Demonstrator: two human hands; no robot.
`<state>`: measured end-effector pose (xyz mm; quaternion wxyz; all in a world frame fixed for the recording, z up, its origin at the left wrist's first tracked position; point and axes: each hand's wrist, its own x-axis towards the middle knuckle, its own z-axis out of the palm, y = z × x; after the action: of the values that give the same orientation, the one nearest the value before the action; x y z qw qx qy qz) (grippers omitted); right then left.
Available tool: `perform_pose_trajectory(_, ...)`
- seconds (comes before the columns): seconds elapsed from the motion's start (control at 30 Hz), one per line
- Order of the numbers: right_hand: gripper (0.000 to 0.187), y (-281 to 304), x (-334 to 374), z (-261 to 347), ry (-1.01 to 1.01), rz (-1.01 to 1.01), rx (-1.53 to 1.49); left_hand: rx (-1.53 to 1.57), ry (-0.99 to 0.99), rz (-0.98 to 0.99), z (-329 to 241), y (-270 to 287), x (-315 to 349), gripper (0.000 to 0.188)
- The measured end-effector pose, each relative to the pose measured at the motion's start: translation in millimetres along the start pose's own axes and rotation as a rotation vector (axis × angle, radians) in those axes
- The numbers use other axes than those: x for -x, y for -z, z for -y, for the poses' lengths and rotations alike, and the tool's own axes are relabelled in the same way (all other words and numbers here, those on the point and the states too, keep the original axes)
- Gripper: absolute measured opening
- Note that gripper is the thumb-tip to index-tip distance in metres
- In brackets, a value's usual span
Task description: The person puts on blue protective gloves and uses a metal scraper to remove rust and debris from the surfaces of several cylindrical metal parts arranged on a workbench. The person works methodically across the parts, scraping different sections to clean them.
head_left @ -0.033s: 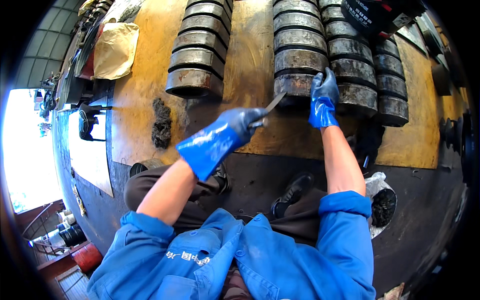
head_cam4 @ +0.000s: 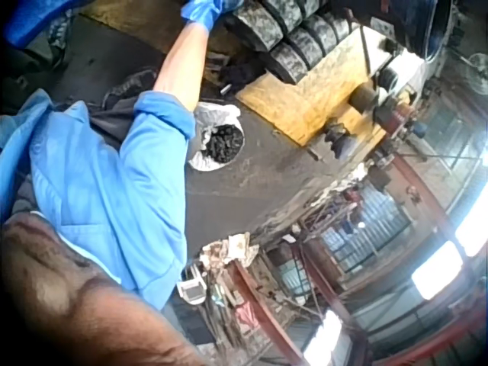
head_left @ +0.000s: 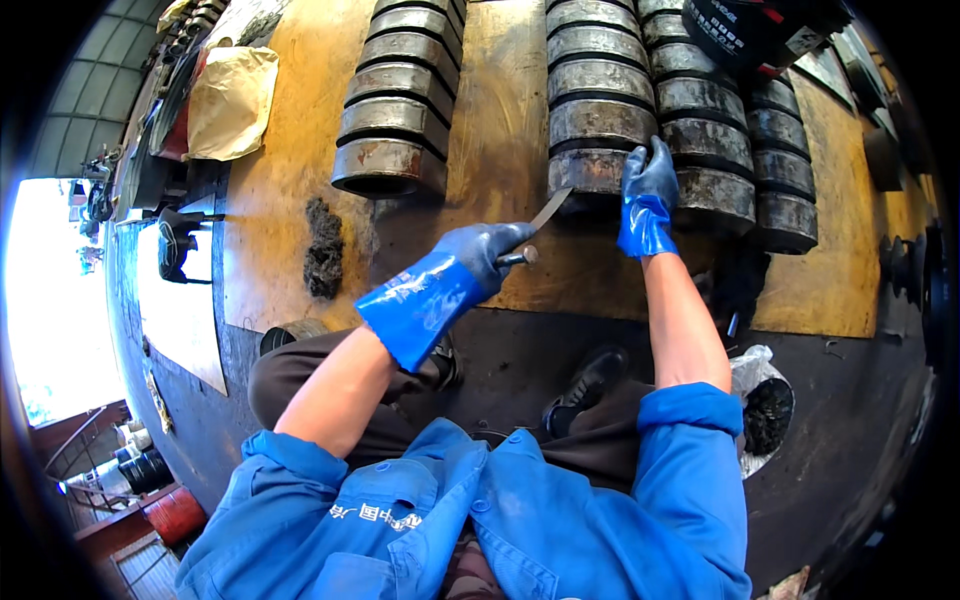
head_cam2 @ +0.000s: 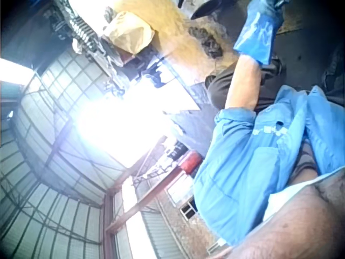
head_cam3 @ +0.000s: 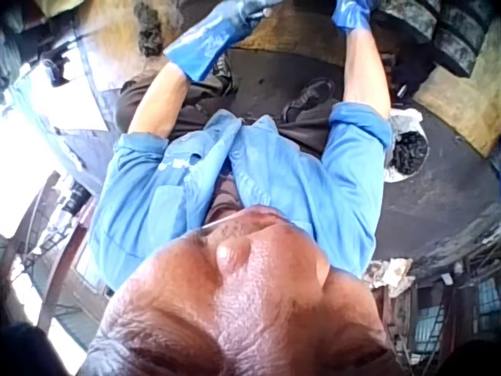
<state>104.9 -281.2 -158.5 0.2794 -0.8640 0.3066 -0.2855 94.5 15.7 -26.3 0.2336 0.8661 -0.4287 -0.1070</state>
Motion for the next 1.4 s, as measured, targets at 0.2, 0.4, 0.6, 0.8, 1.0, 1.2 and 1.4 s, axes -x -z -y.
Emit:
perform_pose_trajectory(0.2, 0.045, -6, 0, -5, -0.006, 0.01, 0.002, 0.297, 0.199, 0.065, 9, 1, -12, 0.039)
perform_pose_trajectory(0.4, 0.046, -1, 9, 1, -0.023, 0.044, 0.011, 0.43, 0.428, 0.122, 28, -3, -14, 0.033)
perform_pose_trajectory(0.6, 0.047, -4, 1, 14, -0.033, 0.044, 0.006, 0.411, 0.249, -0.019, 45, -27, 17, 0.043)
perform_pose_trajectory(0.8, 0.046, -4, 0, -4, 0.052, 0.008, 0.009, 0.375, 0.357, 0.187, 28, -17, 13, 0.046)
perform_pose_trajectory(1.0, 0.047, -6, 0, -3, 0.038, 0.022, 0.0, 0.422, 0.235, -0.019, 43, -33, 15, 0.038)
perform_pose_trajectory(1.2, 0.045, -2, 2, 8, -0.027, 0.042, 0.006, 0.182, 0.234, 0.15, 25, -1, -10, 0.04)
perform_pose_trajectory(1.4, 0.045, -5, 2, 3, 0.013, 0.025, 0.014, -0.024, 0.242, 0.207, -17, 4, -36, 0.036)
